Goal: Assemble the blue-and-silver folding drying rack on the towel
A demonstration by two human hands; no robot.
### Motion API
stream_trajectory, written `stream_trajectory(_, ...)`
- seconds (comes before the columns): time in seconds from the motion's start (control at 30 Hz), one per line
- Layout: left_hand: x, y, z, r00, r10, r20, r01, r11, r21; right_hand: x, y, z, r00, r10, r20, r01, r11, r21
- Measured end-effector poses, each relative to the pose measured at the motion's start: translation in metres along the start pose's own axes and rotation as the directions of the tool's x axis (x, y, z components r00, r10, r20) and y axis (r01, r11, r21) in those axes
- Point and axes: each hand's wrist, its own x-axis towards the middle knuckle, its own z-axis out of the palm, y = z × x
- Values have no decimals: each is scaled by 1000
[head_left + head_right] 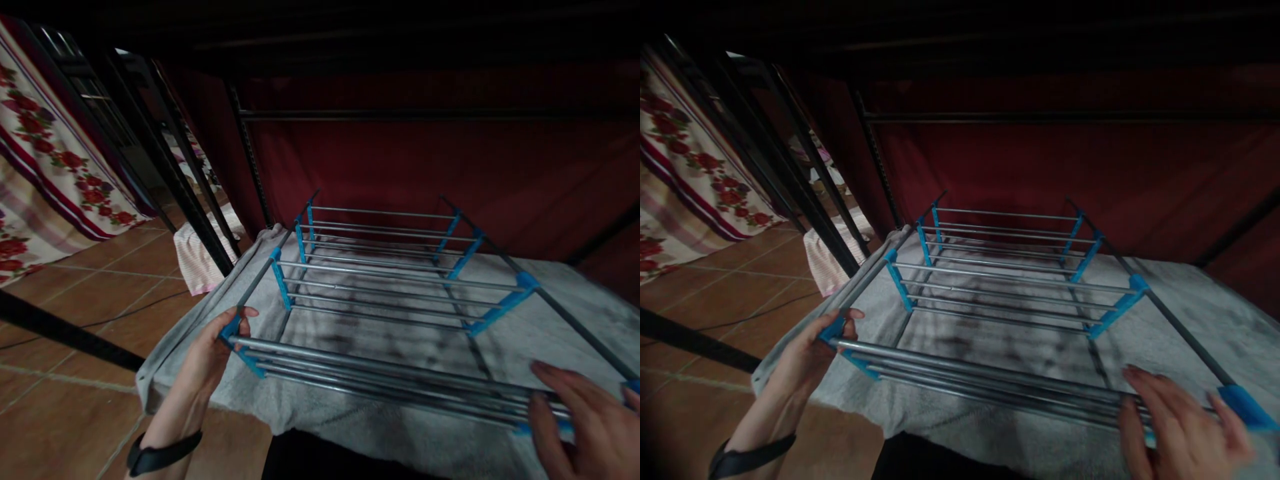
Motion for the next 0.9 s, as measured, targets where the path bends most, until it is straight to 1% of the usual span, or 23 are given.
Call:
stream_trajectory(0.03, 0, 0, 0, 1000, 1, -4, -1, 1000, 3, 6, -10, 6, 978, -196, 75, 198, 980, -29)
stream_trajectory(0.07, 0, 0, 0, 1000, 1, -7, -1, 1000, 5, 12, -21, 12, 919, -359, 161, 366, 930, -17)
stream_trajectory(0.1, 0, 0, -1, 1000, 0, -8, 0, 1000, 5, 17, -33, 18, 855, -465, 231, 476, 879, 8)
stream_trajectory(0.13, 1, 0, -1, 1000, -2, -5, 2, 1000, 2, 22, -44, 24, 809, -521, 271, 533, 846, 35)
stream_trajectory(0.17, 1, -1, -1, 1000, -4, -2, 4, 1000, -3, 25, -56, 29, 784, -543, 302, 556, 830, 48)
stream_trajectory(0.2, 2, -1, -1, 1000, -7, -2, 7, 1000, -8, 28, -66, 33, 771, -553, 317, 568, 821, 51)
stream_trajectory(0.27, 3, -1, 0, 1000, -14, -19, 13, 1000, -14, 30, -82, 40, 755, -564, 335, 583, 811, 52)
stream_trajectory(0.37, 2, 0, 3, 998, -41, -54, 40, 999, -22, 29, -94, 46, 738, -571, 359, 600, 799, 37)
stream_trajectory(0.47, 0, 3, 9, 993, -60, -103, 55, 997, -49, 29, -97, 49, 747, -558, 360, 595, 804, 13)
stream_trajectory(0.57, -1, 5, 15, 988, -53, -143, 44, 997, -65, 32, -98, 49, 755, -556, 347, 589, 808, 12)
stream_trajectory(0.67, 1, 4, 16, 990, -46, -131, 36, 996, -80, 34, -100, 47, 742, -561, 368, 598, 801, 16)
stream_trajectory(0.73, 2, 3, 14, 993, -19, -114, 8, 996, -91, 34, -100, 46, 729, -574, 374, 612, 791, 21)
stream_trajectory(0.9, 2, -1, 9, 997, 65, -52, -70, 993, -96, 31, -90, 47, 694, -637, 335, 670, 742, 24)
